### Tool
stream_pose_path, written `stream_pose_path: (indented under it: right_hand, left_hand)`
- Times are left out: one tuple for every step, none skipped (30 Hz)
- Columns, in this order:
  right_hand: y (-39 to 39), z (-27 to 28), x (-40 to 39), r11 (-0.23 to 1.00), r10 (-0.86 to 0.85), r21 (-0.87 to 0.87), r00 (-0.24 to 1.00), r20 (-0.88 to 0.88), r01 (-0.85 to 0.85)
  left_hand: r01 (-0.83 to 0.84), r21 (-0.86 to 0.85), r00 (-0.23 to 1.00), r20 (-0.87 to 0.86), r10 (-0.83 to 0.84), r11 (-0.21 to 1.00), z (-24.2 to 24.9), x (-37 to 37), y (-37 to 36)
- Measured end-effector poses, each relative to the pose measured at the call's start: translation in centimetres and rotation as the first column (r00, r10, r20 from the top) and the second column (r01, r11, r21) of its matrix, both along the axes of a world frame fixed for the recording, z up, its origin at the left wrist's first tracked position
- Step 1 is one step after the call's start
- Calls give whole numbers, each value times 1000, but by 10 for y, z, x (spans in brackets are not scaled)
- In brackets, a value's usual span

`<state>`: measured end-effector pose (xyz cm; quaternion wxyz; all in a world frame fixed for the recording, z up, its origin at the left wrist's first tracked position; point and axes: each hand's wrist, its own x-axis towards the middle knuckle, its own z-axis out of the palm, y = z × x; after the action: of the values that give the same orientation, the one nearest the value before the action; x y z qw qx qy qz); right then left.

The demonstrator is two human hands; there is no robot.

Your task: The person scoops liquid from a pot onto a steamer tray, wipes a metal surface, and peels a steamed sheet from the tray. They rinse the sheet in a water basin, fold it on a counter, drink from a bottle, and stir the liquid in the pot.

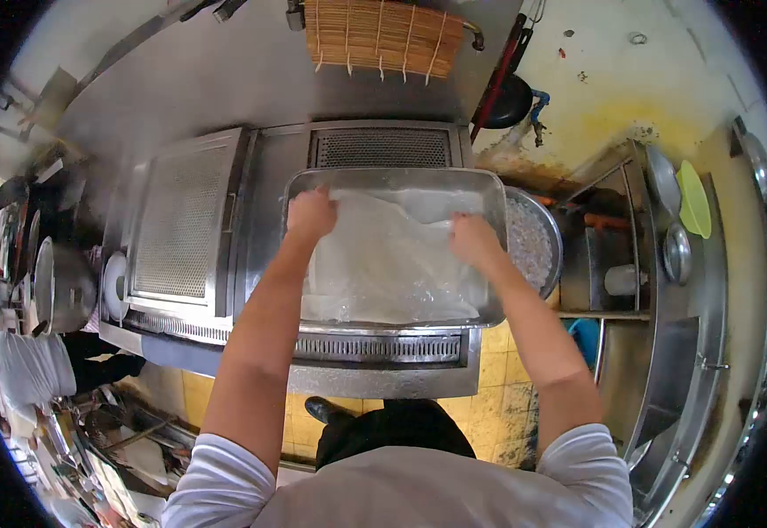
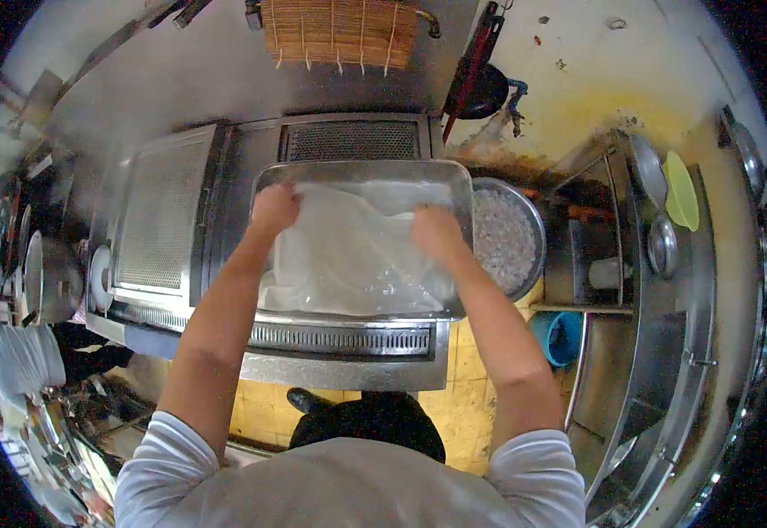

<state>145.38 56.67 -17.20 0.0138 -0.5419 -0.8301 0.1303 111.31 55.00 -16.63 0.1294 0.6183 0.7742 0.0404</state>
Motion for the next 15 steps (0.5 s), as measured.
stream_pose_path:
  right_hand:
    - [-5, -6, 4, 999, -34, 0, 999, 12, 34]
    - [-6, -10, 8, 998, -66, 0, 998, 24, 66]
    - [-7, -10, 10, 993, -118, 25, 992, 36, 118]
    - [-10, -10, 12, 984, -171, 48, 984, 45, 169]
    - [-14, -8, 15, 973, -223, 72, 973, 54, 219]
    - [-15, -4, 19, 969, -238, 80, 970, 42, 235]
    - [-14, 2, 24, 964, -252, 94, 967, 27, 249]
    - [-14, 10, 29, 958, -266, 110, 964, 12, 263]
    - [-15, 24, 34, 954, -275, 106, 960, -52, 280]
    - [-19, 43, 39, 950, -283, 101, 952, -115, 294]
    - [-23, 62, 44, 947, -287, 95, 941, -177, 306]
    - [-27, 83, 48, 947, -286, 62, 918, -274, 314]
    - [-29, 104, 52, 948, -282, 33, 886, -369, 316]
    - [-31, 119, 56, 950, -278, 1, 844, -459, 313]
    - [-28, 123, 64, 958, -260, -52, 774, -577, 283]
  left_hand:
    - [9, -11, 1000, -7, -9, 1000, -2, -4, 1]
    - [16, -24, 1000, -14, -16, 1000, -3, -9, 1]
    - [-3, -28, 1000, -2, 3, 1000, -6, -14, 0]
    - [-21, -35, 1000, 8, 21, 999, -9, -19, -3]
    - [-39, -42, 999, 17, 40, 998, -11, -23, -6]
    - [-59, 27, 997, 40, 58, 998, -5, -25, -11]
    - [-81, 101, 995, 64, 75, 992, 3, -27, -18]
    - [-104, 176, 992, 89, 89, 979, 12, -29, -25]
    - [-149, 239, 976, 192, 104, 959, 21, -31, -31]
    - [-199, 296, 950, 294, 109, 934, 28, -35, -38]
    - [-253, 346, 913, 393, 105, 903, 36, -39, -45]
    - [-263, 383, 889, 453, 68, 885, 38, -47, -49]
    - [-275, 423, 861, 507, 26, 864, 38, -56, -50]
    - [-288, 459, 830, 557, -19, 841, 38, -65, -53]
    - [-312, 480, 803, 594, -42, 820, 54, -64, -61]
